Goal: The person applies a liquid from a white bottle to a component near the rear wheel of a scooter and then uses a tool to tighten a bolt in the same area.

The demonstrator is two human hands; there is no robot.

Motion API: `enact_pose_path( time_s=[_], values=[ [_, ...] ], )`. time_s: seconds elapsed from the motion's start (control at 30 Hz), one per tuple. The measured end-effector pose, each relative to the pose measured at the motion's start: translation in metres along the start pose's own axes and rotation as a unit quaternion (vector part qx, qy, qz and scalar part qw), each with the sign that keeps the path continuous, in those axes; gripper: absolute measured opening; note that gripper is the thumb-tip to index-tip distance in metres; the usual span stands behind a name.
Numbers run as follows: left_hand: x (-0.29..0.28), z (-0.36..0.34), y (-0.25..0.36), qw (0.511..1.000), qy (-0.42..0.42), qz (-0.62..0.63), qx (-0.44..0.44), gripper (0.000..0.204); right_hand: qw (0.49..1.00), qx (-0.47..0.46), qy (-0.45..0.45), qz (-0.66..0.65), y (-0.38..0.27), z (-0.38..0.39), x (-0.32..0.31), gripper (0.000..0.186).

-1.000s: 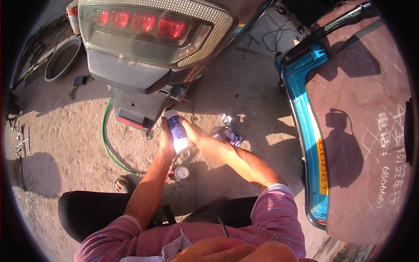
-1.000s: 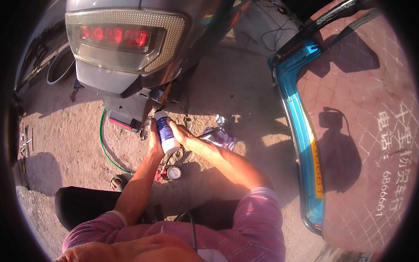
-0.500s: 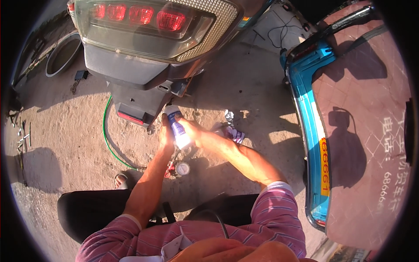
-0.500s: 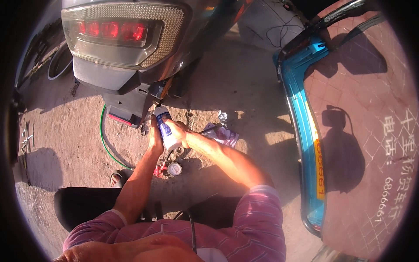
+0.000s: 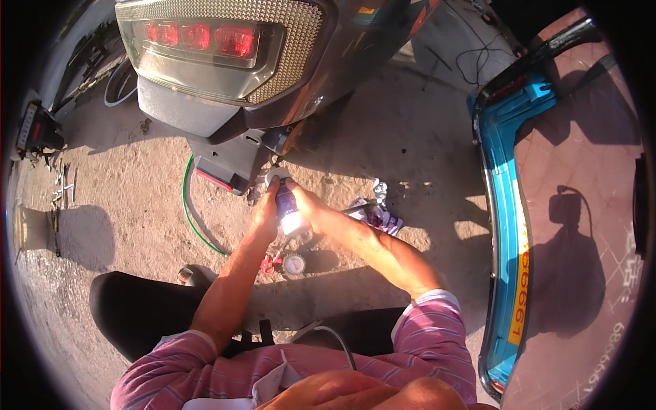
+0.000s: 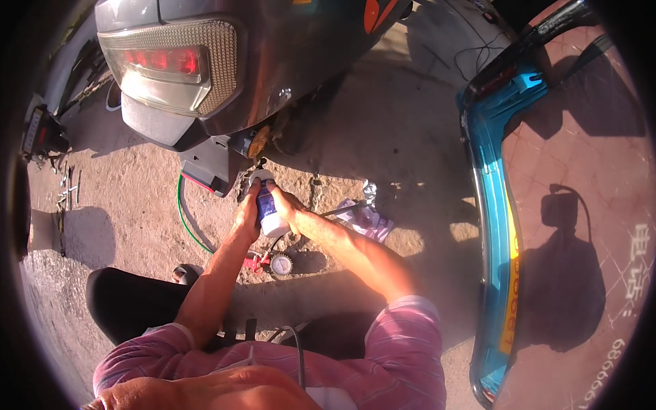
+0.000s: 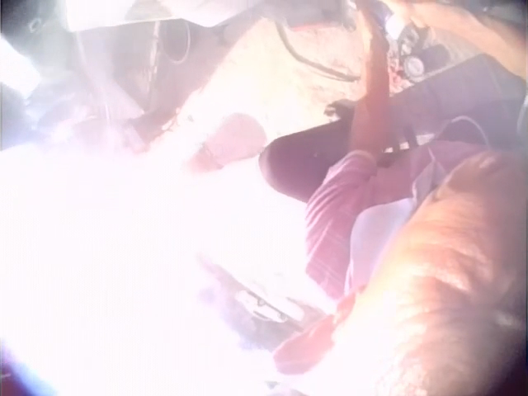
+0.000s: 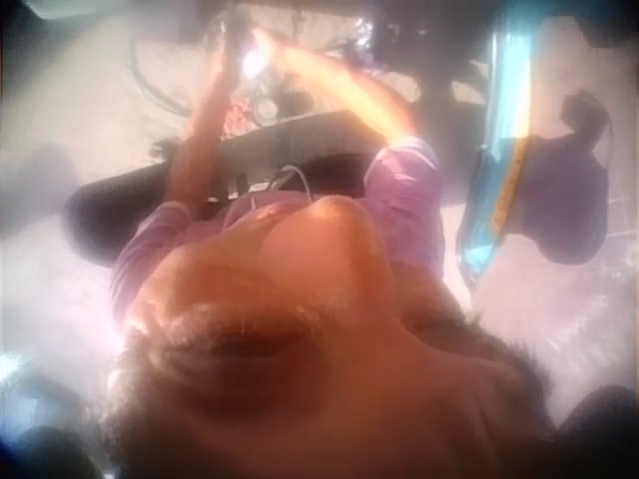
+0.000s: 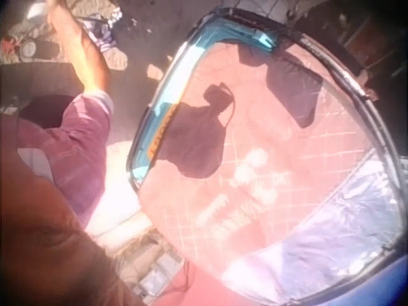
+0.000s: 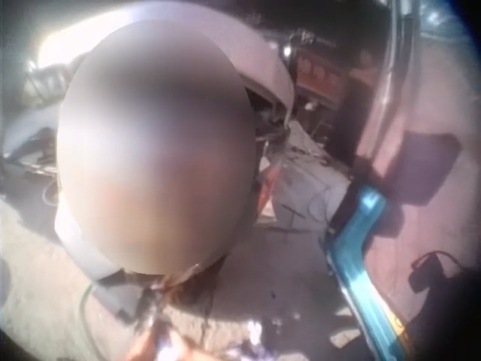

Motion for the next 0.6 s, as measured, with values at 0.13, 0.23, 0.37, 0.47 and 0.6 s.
enact_pose_path(
  time_s=[0.13, 0.23, 0.37, 0.47, 0.6],
  values=[
    [0.010, -0.006, -0.007, 0.999, 0.008, 0.042, -0.023, 0.046, 0.999, -0.009, 0.032, 0.037, -0.003, -0.002, -0.009, 0.074],
    [0.013, -0.012, -0.015, 0.994, -0.047, 0.101, -0.004, 0.047, 0.997, 0.004, 0.070, 0.034, -0.006, 0.006, -0.014, 0.048],
    [0.001, -0.006, -0.014, 0.998, -0.006, 0.057, -0.002, 0.043, 0.987, 0.013, 0.121, 0.103, 0.021, -0.017, -0.029, 0.051],
    [-0.050, -0.014, 0.000, 0.998, 0.042, -0.034, 0.030, 0.045, 0.980, 0.012, 0.095, 0.173, 0.013, -0.018, 0.008, 0.053],
    [-0.018, 0.001, 0.004, 0.995, -0.001, -0.101, 0.022, 0.048, 0.962, -0.009, 0.179, 0.207, 0.012, 0.010, -0.010, 0.080]
  ],
)
Point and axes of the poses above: each hand's wrist, its own z-axis away from the middle knuckle, its own x-axis out of the palm, y = z × x, the point moved 5 cm from there along -z, towards the middle knuckle
